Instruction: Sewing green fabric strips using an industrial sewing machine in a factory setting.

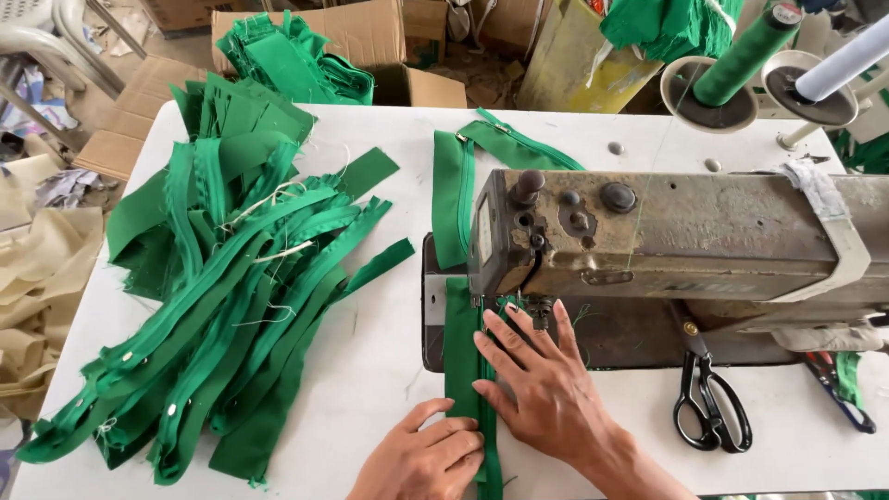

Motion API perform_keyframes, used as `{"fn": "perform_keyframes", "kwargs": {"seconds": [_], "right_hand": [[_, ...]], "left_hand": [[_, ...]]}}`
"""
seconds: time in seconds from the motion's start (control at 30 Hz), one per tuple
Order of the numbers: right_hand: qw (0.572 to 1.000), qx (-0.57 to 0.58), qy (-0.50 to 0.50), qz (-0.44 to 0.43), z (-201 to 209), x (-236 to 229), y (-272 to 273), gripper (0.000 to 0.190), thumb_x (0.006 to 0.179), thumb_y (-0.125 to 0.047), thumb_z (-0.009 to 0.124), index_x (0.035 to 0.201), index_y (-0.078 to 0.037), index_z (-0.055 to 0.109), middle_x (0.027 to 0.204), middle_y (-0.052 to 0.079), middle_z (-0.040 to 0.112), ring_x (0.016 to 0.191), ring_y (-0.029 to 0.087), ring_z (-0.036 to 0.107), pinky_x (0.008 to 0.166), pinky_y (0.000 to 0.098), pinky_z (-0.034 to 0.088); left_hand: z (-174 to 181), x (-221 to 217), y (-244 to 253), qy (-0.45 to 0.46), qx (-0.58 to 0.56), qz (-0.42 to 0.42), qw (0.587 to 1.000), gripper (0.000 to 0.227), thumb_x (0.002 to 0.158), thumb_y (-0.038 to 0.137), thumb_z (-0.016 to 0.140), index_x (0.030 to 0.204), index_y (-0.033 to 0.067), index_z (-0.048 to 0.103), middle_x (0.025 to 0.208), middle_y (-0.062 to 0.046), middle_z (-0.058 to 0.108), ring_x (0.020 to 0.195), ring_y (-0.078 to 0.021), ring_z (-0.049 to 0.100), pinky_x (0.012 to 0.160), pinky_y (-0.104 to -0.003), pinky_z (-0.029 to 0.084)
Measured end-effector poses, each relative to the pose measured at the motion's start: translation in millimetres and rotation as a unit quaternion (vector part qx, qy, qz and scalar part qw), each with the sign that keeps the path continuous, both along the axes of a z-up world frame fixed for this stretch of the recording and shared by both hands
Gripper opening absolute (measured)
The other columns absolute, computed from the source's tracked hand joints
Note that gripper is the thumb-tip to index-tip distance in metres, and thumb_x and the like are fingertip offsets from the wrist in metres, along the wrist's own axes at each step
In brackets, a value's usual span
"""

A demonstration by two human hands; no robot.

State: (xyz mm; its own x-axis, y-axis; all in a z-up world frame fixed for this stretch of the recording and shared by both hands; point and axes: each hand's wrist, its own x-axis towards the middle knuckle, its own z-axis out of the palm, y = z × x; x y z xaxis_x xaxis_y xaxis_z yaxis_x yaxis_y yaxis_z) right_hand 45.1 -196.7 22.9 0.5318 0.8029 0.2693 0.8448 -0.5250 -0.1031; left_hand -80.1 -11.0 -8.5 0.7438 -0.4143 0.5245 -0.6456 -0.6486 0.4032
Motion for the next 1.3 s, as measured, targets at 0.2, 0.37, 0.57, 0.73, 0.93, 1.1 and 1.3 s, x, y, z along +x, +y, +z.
{"fn": "perform_keyframes", "kwargs": {"seconds": [0.2, 0.37, 0.57, 0.73, 0.93, 1.1, 1.3], "right_hand": [[1.000, 0.004, 0.015, -0.019, -5, 18, 0, 0.051, 0.103, -0.049, 0.051, 0.144, -0.018, 0.060, 0.154, 0.005, 0.055, 0.085, 0.049, 0.072, 0.114, 0.0707, 0.022], [0.998, -0.039, 0.048, -0.023, -10, 30, 0, 0.056, 0.104, -0.054, 0.047, 0.148, -0.019, 0.055, 0.139, 0.011, 0.067, 0.057, 0.047, 0.063, 0.090, 0.0605, 0.035], [0.997, -0.044, 0.058, -0.033, -8, 35, 2, 0.056, 0.104, -0.054, 0.045, 0.144, -0.018, 0.058, 0.123, 0.008, 0.075, 0.064, 0.050, 0.067, 0.084, 0.0573, 0.038], [0.991, -0.089, 0.068, -0.070, -27, 49, -1, 0.063, 0.102, -0.060, 0.046, 0.144, -0.015, 0.057, 0.062, 0.014, 0.065, 0.069, 0.043, 0.061, 0.084, 0.0519, 0.043], [1.000, 0.006, 0.016, 0.002, -5, 19, -2, 0.030, 0.102, -0.026, 0.054, 0.127, -0.011, 0.061, 0.097, 0.014, 0.059, 0.107, 0.037, 0.053, 0.102, 0.0604, 0.030], [0.993, 0.095, 0.025, 0.066, 9, -10, -10, 0.024, 0.097, -0.010, 0.063, 0.119, -0.003, 0.069, 0.135, 0.014, 0.066, 0.130, 0.038, 0.055, 0.118, 0.0677, 0.024], [0.990, 0.097, -0.039, 0.090, 12, -23, -7, 0.031, 0.102, -0.001, 0.052, 0.128, 0.003, 0.067, 0.136, 0.014, 0.064, 0.128, 0.037, 0.055, 0.117, 0.0676, 0.032]], "left_hand": [[11, 19, 11, 0.032, 0.019, -0.036, 0.999, 0.019, 0.097, 0.002, 0.060, 0.095, 0.0025, 0.078, 0.104, -0.013, 0.075, 0.105, -0.0282, 0.068, 0.105, -0.049, 0.045], [12, 27, 13, 0.040, 0.024, -0.024, 0.999, 0.017, 0.095, 0.000, 0.064, 0.102, -0.0010, 0.079, 0.106, -0.011, 0.076, 0.105, -0.0282, 0.070, 0.106, -0.048, 0.045], [15, 32, 14, 0.011, 0.032, -0.014, 0.999, 0.017, 0.090, 0.004, 0.064, 0.098, 0.0010, 0.079, 0.104, -0.012, 0.075, 0.102, -0.0254, 0.069, 0.104, -0.048, 0.045], [10, 45, 17, -0.012, 0.039, 0.015, 0.999, 0.015, 0.091, 0.001, 0.064, 0.097, 0.0044, 0.077, 0.106, -0.007, 0.076, 0.102, -0.0237, 0.070, 0.100, -0.044, 0.047], [13, 41, 13, -0.011, 0.018, 0.028, 0.999, 0.015, 0.090, -0.003, 0.064, 0.096, 0.0053, 0.076, 0.106, -0.007, 0.074, 0.107, -0.0226, 0.072, 0.100, -0.044, 0.049], [20, 34, 3, 0.042, -0.093, 0.087, 0.991, 0.019, 0.086, 0.000, 0.073, 0.103, 0.0053, 0.078, 0.106, -0.008, 0.077, 0.107, -0.0228, 0.074, 0.100, -0.045, 0.052], [22, 34, 1, 0.023, -0.072, 0.098, 0.992, 0.020, 0.084, 0.001, 0.076, 0.102, 0.0077, 0.077, 0.105, -0.007, 0.075, 0.100, -0.0235, 0.074, 0.101, -0.046, 0.050]]}}
